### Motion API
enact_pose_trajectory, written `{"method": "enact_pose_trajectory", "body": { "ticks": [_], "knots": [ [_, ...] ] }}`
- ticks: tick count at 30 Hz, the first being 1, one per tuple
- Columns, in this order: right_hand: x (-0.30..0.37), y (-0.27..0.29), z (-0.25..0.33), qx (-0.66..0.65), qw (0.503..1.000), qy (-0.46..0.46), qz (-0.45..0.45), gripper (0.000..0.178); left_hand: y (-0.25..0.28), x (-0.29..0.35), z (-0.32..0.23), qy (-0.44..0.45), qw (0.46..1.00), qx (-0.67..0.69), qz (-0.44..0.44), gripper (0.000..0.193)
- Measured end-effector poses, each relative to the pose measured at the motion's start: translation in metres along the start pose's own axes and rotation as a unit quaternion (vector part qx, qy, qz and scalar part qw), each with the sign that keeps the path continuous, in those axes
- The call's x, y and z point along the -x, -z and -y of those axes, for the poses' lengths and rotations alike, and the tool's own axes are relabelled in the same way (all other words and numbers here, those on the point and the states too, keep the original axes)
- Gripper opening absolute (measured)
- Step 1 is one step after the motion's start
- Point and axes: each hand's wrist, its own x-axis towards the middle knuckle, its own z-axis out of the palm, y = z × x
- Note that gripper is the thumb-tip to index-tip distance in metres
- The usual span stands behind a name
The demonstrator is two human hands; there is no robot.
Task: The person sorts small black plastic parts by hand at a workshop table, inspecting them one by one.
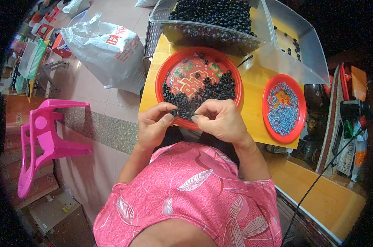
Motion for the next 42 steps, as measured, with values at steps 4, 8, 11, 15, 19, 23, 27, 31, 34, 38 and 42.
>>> {"method": "enact_pose_trajectory", "body": {
  "ticks": [4,8,11,15,19,23,27,31,34,38,42],
  "knots": [
    [-0.006,-0.007,0.011,-0.076,0.994,-0.063,0.055,0.009,-0.001,-0.001,0.003,-0.006,0.993,0.114,0.041,0.019],
    [-0.007,-0.008,0.006,-0.134,0.984,-0.085,0.076,0.011,-0.003,0.000,0.005,0.022,0.978,0.198,0.059,0.023],
    [-0.008,-0.008,0.002,-0.167,0.982,-0.075,0.052,0.011,-0.003,0.000,0.012,0.048,0.958,0.276,0.063,0.023],
    [-0.010,-0.013,0.008,-0.160,0.984,-0.071,0.046,0.011,-0.005,-0.001,0.017,0.082,0.936,0.339,0.048,0.022],
    [-0.011,-0.013,0.005,-0.130,0.987,-0.056,0.070,0.011,-0.002,0.000,0.019,0.069,0.947,0.312,0.043,0.023],
    [-0.011,-0.016,0.008,-0.139,0.984,-0.077,0.077,0.010,-0.003,0.001,0.017,0.064,0.948,0.308,0.046,0.023],
    [-0.012,-0.015,0.000,-0.119,0.988,-0.042,0.088,0.009,-0.002,0.001,0.012,0.065,0.954,0.289,0.041,0.024],
    [-0.013,-0.011,0.000,-0.081,0.991,-0.043,0.096,0.008,-0.004,0.001,0.013,0.048,0.972,0.226,0.028,0.021],
    [-0.013,-0.010,0.000,-0.077,0.991,-0.044,0.103,0.009,-0.005,-0.001,0.010,0.017,0.985,0.164,0.042,0.018],
    [-0.017,-0.003,-0.005,-0.090,0.983,-0.053,0.154,0.012,-0.002,-0.002,0.009,-0.048,0.996,0.043,0.056,0.017],
    [-0.017,-0.004,-0.005,-0.088,0.980,-0.099,0.146,0.011,-0.001,-0.003,0.003,-0.189,0.969,-0.141,0.082,0.019]
  ]
}}
